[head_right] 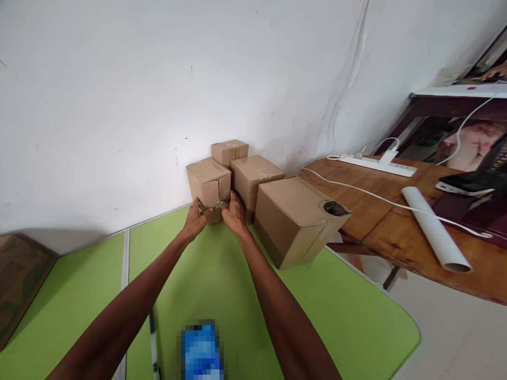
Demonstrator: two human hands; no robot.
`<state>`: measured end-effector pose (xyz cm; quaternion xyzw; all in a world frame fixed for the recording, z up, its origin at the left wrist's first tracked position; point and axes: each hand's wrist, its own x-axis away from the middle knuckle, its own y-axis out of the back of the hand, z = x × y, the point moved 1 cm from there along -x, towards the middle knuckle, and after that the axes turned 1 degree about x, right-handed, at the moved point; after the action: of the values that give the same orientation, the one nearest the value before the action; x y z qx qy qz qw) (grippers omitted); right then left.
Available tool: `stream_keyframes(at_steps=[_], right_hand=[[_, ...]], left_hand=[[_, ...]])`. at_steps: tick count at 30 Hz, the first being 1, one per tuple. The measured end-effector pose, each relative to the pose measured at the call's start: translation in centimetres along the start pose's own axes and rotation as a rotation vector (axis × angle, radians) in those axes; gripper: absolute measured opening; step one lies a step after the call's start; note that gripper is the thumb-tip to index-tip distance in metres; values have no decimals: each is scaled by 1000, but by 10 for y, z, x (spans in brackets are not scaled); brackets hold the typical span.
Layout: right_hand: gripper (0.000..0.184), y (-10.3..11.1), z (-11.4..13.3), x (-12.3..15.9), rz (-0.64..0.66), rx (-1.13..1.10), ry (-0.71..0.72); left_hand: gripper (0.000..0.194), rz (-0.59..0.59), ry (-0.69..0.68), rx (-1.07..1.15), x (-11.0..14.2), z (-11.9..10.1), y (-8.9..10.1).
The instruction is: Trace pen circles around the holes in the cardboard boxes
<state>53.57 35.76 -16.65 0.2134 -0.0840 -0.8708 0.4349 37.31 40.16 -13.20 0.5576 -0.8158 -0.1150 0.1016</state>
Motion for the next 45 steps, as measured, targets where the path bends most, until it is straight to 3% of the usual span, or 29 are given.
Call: stream_keyframes(at_steps=[2, 5, 7, 11, 15, 17, 20, 22, 24, 27, 32, 36, 40, 45], right_hand=[[61, 3, 0, 10, -22, 34, -45], [66, 10, 7, 35, -45, 73, -84], [62, 14, 19, 58, -37, 88, -87], [50, 18, 60, 106, 46, 71, -61], [39, -2, 105, 131, 245, 54, -94], [32, -27, 129, 142, 419, 13, -98], [35, -71, 169, 175, 646, -71, -29], [45, -99, 195, 203, 784, -71, 12], [53, -127, 218, 230, 932, -61, 46], [52, -169, 248, 258, 1078, -116, 93], [49, -250, 274, 250, 1030, -104, 73], [52, -316, 283, 208, 916, -51, 14], [70, -372, 300, 168, 852, -46, -16], [87, -424, 304, 151, 875, -54, -48]], left_hand=[[57, 13, 0, -44, -2, -1, 2], [74, 53, 11, -60, 12, -4, 11], [88, 92, 28, -50, 36, -5, 24], [96, 163, 65, 0, 121, -1, 71], [103, 193, 70, 0, 221, 9, 142], [96, 121, 67, -19, 271, 19, 182], [68, -172, 75, 9, 343, 46, 237], [55, -336, 79, 11, 379, 69, 270], [56, -490, 88, 8, 402, 91, 301], [64, -703, 94, -2, 412, 114, 344], [73, -830, 90, -18, 399, 134, 386], [95, -857, 56, -54, 383, 144, 403], [101, -854, 18, -101, 367, 148, 414], [115, -865, 65, -125, 348, 147, 415]])
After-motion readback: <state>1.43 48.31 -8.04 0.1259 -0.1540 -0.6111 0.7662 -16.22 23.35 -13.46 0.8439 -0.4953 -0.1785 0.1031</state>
